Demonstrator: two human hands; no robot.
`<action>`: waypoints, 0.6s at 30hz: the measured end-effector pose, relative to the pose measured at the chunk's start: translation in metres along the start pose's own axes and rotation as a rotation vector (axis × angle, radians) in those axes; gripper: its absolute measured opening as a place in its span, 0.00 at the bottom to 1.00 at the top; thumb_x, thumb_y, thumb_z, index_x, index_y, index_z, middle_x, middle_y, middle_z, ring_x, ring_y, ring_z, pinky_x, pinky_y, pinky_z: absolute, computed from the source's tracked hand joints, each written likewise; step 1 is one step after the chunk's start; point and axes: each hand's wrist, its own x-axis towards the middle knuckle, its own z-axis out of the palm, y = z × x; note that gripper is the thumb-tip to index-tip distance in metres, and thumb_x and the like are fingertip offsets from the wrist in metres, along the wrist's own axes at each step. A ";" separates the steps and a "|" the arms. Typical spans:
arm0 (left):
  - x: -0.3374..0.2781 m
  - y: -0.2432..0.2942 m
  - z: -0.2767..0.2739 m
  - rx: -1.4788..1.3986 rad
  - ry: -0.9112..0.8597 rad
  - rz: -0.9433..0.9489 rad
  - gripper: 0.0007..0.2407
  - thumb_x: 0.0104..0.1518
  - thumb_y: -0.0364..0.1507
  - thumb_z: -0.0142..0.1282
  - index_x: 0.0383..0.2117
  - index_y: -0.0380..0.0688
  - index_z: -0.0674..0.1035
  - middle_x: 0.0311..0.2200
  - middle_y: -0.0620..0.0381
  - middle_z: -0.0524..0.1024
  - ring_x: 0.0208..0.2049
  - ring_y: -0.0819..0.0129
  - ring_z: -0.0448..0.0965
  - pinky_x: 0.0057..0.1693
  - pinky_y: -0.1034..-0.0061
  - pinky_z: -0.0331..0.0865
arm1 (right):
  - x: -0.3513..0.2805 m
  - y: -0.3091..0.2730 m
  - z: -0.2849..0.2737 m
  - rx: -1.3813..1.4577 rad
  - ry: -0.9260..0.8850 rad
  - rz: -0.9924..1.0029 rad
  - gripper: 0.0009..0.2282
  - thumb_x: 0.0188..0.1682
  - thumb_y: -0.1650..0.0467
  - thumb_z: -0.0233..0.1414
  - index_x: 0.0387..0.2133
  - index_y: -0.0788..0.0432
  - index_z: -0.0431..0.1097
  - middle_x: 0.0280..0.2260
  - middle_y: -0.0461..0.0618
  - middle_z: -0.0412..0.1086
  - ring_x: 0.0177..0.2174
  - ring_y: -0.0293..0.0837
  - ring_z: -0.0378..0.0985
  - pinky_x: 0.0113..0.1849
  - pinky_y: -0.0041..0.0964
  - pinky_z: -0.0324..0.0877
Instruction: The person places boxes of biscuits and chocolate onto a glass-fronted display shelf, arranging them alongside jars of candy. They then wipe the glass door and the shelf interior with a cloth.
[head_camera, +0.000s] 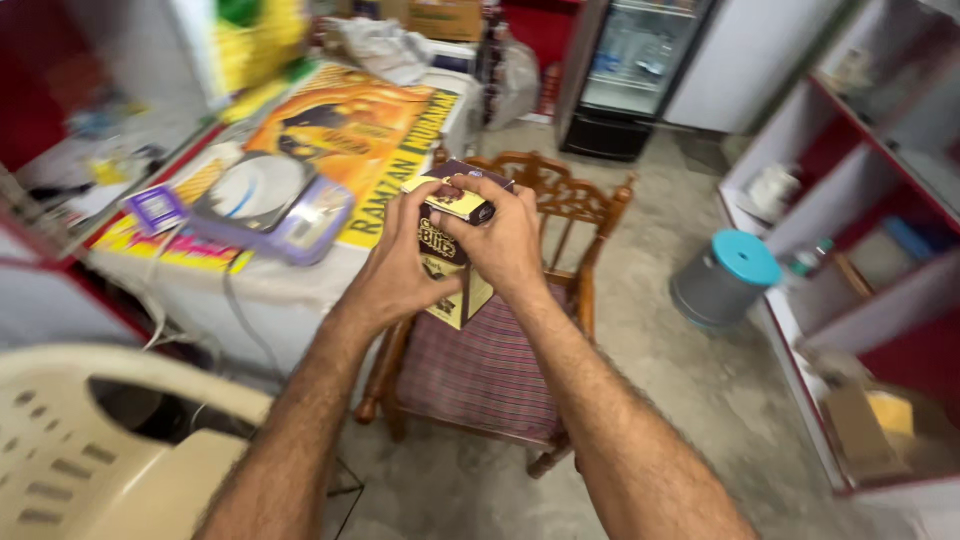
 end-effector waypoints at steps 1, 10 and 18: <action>0.011 0.003 0.015 0.016 -0.013 0.018 0.44 0.38 0.31 0.75 0.64 0.41 0.57 0.56 0.39 0.61 0.61 0.40 0.63 0.64 0.56 0.64 | 0.004 0.009 -0.010 -0.018 0.025 0.010 0.23 0.35 0.62 0.70 0.47 0.51 0.79 0.44 0.56 0.73 0.49 0.51 0.72 0.51 0.42 0.71; 0.080 0.045 0.152 -0.024 0.000 -0.067 0.39 0.39 0.29 0.72 0.61 0.45 0.62 0.54 0.40 0.64 0.54 0.40 0.73 0.56 0.53 0.73 | 0.019 0.085 -0.126 -0.093 0.195 0.116 0.29 0.37 0.58 0.68 0.52 0.55 0.72 0.46 0.59 0.71 0.49 0.52 0.75 0.50 0.43 0.72; 0.141 0.064 0.262 -0.132 0.080 -0.047 0.38 0.42 0.32 0.73 0.61 0.42 0.63 0.54 0.39 0.67 0.55 0.46 0.74 0.58 0.58 0.72 | 0.031 0.179 -0.233 0.075 0.109 0.276 0.32 0.52 0.53 0.49 0.68 0.54 0.52 0.52 0.61 0.72 0.52 0.52 0.77 0.52 0.45 0.70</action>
